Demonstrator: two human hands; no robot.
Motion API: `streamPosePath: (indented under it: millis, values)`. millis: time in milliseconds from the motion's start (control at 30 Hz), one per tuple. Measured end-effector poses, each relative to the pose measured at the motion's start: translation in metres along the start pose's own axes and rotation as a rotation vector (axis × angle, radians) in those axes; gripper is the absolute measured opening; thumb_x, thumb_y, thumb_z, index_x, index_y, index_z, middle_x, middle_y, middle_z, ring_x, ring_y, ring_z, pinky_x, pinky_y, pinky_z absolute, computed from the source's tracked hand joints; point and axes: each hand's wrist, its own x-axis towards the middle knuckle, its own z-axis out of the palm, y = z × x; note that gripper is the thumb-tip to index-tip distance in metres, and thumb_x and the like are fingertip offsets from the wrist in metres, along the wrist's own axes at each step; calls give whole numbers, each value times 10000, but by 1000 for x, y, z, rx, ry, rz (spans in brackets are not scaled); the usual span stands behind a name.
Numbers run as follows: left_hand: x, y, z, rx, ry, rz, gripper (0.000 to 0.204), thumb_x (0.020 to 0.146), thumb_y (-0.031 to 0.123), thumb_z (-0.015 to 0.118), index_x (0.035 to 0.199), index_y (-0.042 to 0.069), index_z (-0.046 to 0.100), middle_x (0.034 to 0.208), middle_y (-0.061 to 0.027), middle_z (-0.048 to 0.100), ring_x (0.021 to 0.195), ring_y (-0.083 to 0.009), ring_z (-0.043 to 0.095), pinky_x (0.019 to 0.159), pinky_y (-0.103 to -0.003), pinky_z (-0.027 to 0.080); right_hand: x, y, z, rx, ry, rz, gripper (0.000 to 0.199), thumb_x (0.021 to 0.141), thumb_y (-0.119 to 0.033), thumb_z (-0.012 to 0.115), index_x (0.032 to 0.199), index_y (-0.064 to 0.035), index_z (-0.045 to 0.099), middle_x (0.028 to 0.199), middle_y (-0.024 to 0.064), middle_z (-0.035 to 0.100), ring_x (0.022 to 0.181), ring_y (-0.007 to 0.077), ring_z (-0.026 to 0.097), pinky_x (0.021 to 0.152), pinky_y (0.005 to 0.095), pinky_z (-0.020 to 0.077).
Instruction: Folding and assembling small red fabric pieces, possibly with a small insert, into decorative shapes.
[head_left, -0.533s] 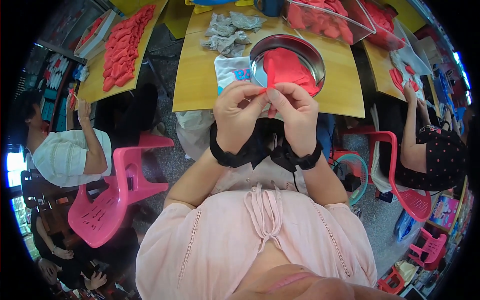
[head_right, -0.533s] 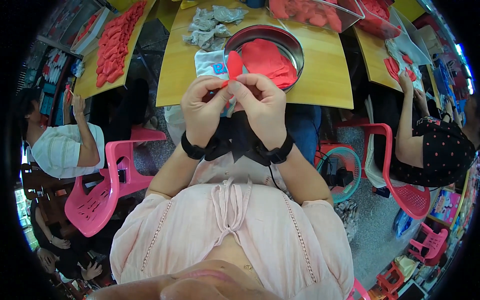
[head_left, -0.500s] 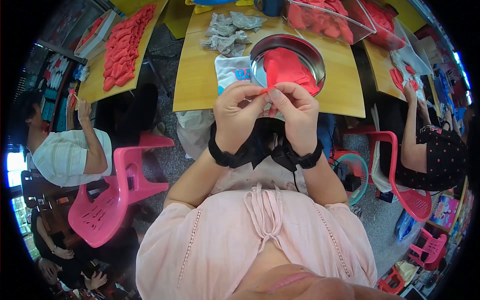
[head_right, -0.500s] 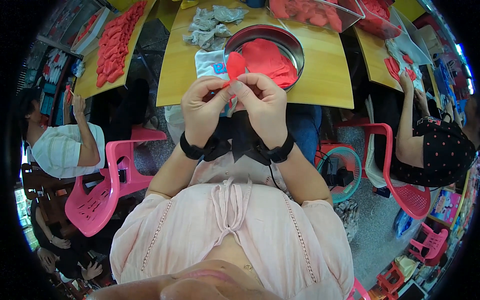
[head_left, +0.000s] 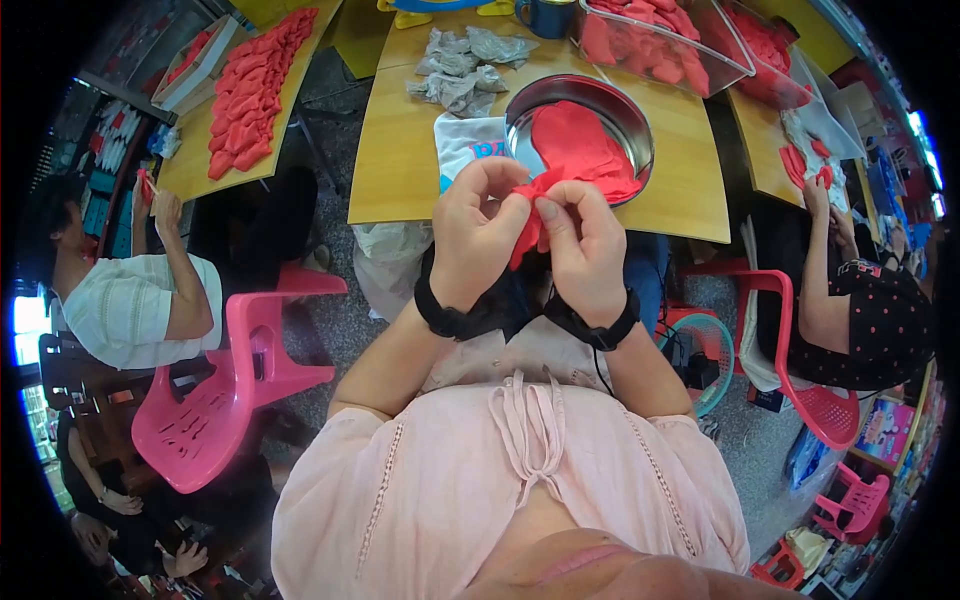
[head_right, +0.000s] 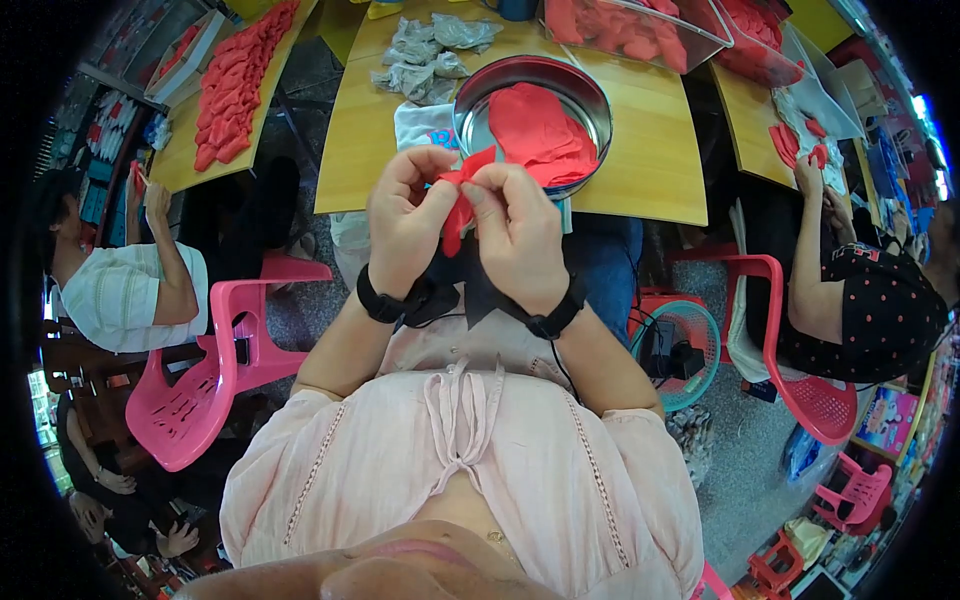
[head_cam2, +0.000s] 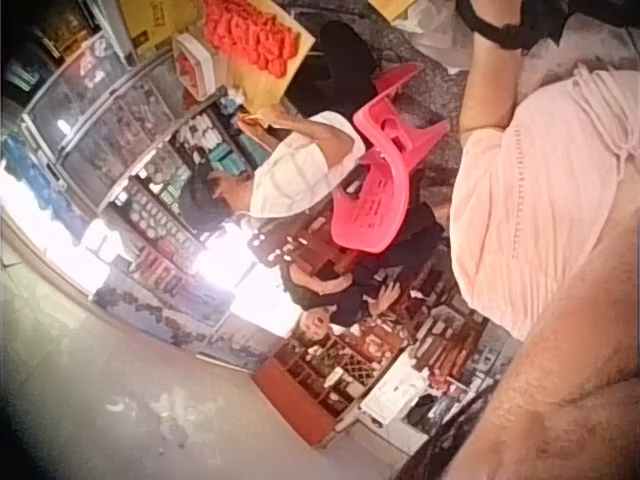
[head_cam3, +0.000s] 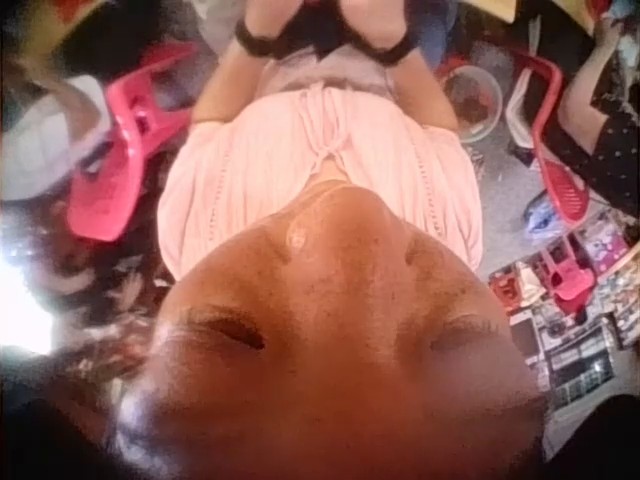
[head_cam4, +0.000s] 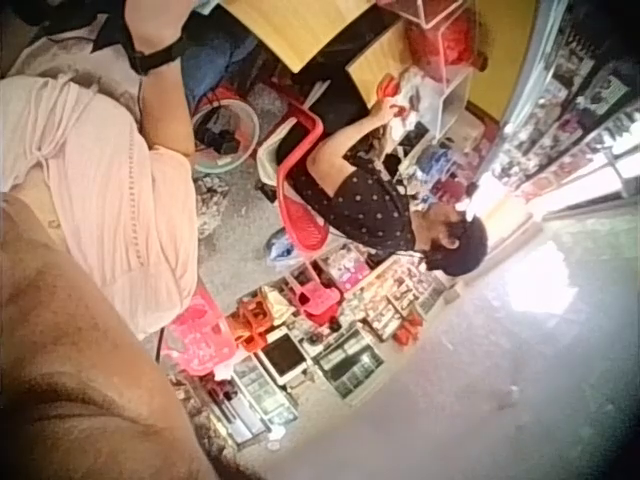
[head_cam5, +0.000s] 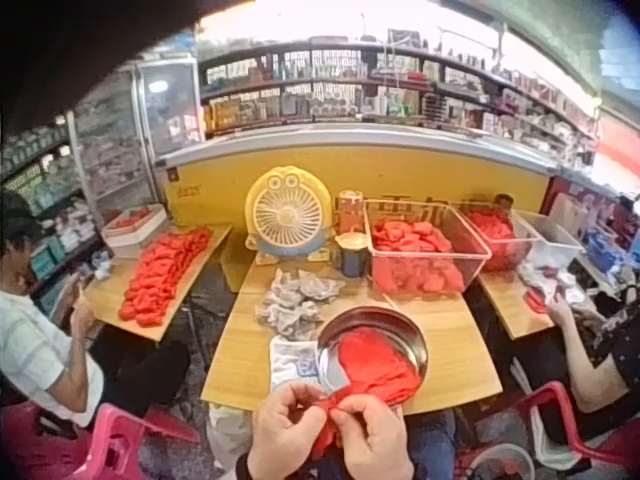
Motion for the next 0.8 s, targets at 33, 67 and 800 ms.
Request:
streamPosePath:
  millis: [33,67,800]
  values:
    - [1,0,-1,98,-11,94,87,883,-7,586,966,-3,612,881,-26,605,775,-81,563,696,-213,459,-4,-2,2,56,-18,52,80,909,-30,626,955,3,571,792,87,586,627,124,547,576,259,455]
    - [2,-1,-1,197,-23,187,88,878,-11,588,954,-14,631,878,-31,603,784,-97,567,702,-224,454,-3,-2,2,55,-17,52,80,909,-30,626,955,3,571,792,87,586,627,124,547,576,259,455]
    - [-2,-19,0,-305,-18,-185,197,849,16,670,1035,9,607,932,-32,656,809,-78,605,732,-206,469,1,24,2,103,82,-109,110,897,40,585,956,-22,517,880,102,611,772,172,606,713,273,490]
